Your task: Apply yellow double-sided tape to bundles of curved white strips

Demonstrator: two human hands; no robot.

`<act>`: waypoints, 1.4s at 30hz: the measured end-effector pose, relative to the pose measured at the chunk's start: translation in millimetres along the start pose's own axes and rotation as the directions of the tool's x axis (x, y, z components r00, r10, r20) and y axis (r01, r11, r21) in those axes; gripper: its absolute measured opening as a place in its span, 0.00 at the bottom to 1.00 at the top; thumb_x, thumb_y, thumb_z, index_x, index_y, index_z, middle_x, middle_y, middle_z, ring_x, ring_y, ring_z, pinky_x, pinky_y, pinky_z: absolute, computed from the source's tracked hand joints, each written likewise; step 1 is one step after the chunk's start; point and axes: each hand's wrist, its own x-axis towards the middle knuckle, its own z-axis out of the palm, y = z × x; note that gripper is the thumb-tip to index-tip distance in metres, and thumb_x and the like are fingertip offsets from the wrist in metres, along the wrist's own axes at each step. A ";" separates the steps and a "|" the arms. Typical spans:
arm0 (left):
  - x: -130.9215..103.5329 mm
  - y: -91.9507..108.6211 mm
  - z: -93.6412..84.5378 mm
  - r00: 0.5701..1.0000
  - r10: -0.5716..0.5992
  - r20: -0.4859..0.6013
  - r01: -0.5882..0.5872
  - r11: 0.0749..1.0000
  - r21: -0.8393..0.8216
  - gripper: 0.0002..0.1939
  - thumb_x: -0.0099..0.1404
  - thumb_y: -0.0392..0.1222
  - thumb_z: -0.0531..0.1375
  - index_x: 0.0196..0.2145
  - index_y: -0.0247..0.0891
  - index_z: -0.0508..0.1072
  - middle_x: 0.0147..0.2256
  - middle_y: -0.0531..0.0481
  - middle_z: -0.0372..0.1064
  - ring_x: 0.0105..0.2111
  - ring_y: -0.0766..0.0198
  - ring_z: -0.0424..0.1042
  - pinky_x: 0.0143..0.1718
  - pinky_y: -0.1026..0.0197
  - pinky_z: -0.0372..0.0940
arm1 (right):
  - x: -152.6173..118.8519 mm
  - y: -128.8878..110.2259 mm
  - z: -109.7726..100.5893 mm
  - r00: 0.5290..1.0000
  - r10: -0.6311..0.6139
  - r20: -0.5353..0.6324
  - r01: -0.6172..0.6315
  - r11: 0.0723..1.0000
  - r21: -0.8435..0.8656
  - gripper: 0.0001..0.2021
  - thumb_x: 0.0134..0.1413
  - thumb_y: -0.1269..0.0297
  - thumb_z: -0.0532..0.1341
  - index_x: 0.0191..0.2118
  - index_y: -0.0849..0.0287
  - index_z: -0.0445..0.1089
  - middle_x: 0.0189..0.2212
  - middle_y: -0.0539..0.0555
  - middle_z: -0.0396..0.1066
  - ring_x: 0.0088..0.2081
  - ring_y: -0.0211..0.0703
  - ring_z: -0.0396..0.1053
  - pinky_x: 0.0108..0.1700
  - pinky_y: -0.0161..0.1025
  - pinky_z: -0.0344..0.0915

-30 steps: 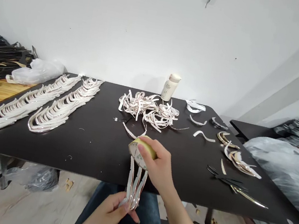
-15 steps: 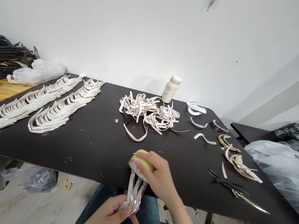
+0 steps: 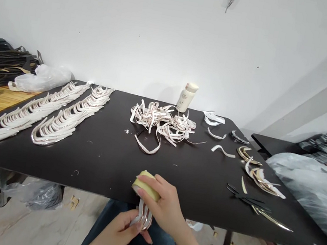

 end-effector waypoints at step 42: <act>9.2 8.1 0.2 0.989 -0.130 -0.068 0.125 0.989 -0.075 0.17 0.65 0.49 0.55 0.37 0.32 0.73 0.26 0.49 0.75 0.18 0.72 0.43 0.21 0.61 0.38 | -4.8 0.8 2.4 0.997 -0.026 0.075 0.021 0.997 0.075 0.10 0.58 0.61 0.61 0.44 0.53 0.75 0.29 0.51 0.69 0.28 0.39 0.66 0.31 0.34 0.62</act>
